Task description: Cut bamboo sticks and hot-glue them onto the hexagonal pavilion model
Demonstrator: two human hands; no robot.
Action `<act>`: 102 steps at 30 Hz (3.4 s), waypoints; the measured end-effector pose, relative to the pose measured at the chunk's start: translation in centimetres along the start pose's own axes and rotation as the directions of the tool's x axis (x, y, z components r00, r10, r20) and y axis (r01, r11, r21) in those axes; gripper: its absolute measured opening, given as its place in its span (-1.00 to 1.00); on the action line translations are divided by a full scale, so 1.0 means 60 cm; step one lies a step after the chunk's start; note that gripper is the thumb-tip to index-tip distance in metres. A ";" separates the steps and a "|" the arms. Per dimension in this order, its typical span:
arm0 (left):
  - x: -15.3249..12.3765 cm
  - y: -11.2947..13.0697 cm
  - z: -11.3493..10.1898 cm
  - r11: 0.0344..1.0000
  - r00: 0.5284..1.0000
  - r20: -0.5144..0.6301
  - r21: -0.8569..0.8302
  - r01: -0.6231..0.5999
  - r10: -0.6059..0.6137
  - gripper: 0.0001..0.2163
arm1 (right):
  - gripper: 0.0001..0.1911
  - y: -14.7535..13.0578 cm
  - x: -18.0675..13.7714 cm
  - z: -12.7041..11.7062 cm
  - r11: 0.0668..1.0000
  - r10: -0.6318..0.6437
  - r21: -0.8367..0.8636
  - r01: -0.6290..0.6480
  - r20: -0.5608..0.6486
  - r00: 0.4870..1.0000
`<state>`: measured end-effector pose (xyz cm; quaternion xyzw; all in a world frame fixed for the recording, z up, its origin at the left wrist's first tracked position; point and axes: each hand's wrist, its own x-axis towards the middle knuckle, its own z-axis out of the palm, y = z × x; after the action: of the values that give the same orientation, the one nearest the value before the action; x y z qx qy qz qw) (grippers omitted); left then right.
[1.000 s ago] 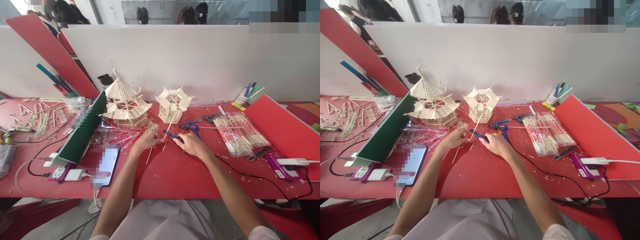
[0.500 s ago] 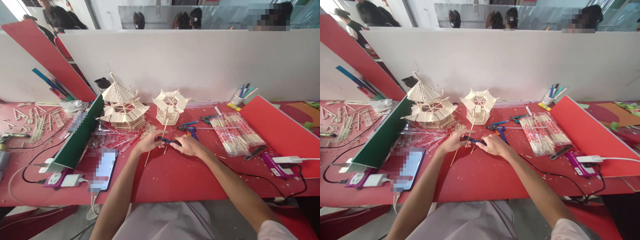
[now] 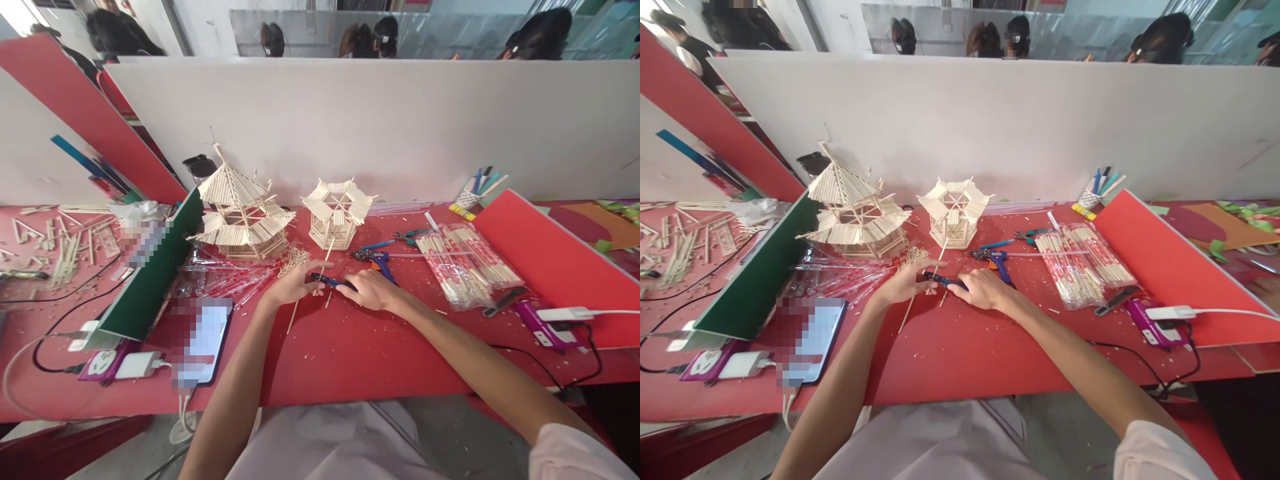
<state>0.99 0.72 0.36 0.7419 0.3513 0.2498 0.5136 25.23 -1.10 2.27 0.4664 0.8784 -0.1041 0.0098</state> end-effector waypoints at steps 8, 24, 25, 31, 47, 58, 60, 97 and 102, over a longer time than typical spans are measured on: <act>-0.002 0.003 -0.001 1.000 1.000 -0.005 0.029 0.010 -0.009 -0.56 | -0.52 -0.001 -0.002 0.007 0.999 -0.014 0.032 0.014 0.007 1.000; -0.006 0.018 0.006 0.999 0.998 -0.047 0.014 -0.037 0.038 -0.58 | -0.41 0.010 -0.010 0.023 0.998 0.056 -0.018 -0.056 -0.025 0.998; -0.007 0.018 0.004 0.999 0.998 -0.052 0.024 -0.025 0.026 -0.58 | -0.40 0.009 -0.012 0.022 0.996 0.083 -0.029 -0.084 -0.033 0.996; -0.012 0.015 -0.008 0.991 0.996 -0.084 0.131 0.014 -0.003 -0.64 | -0.47 -0.016 -0.044 0.021 0.909 0.398 -0.106 -0.403 -0.062 0.915; 0.006 -0.001 0.019 0.869 0.997 0.070 0.495 -0.003 -0.037 -0.78 | -0.76 -0.058 -0.031 0.039 0.929 0.338 -0.122 -0.350 -0.109 0.935; 0.000 0.008 0.025 0.896 0.986 0.148 0.445 -0.001 -0.072 -0.50 | -0.93 -0.057 -0.002 0.008 0.969 0.223 0.137 -0.204 -0.138 0.965; 0.000 0.006 0.027 0.891 0.983 0.166 0.453 -0.005 -0.080 -0.48 | -0.93 -0.054 0.001 0.020 0.965 0.210 0.200 -0.172 -0.187 0.960; 0.005 0.002 0.024 0.826 0.977 0.180 0.564 -0.005 -0.117 -0.54 | -0.78 0.003 -0.029 0.030 0.945 0.322 -0.002 -0.326 -0.154 0.934; 0.003 0.007 0.017 0.819 0.984 0.169 0.571 -0.051 -0.057 -0.55 | -0.86 0.010 -0.022 0.036 0.958 0.258 0.214 -0.190 -0.361 0.896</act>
<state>1.94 0.17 0.38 0.8808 0.3637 0.0644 0.2963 26.28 -2.25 0.19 0.5750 0.7908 -0.0846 -0.1918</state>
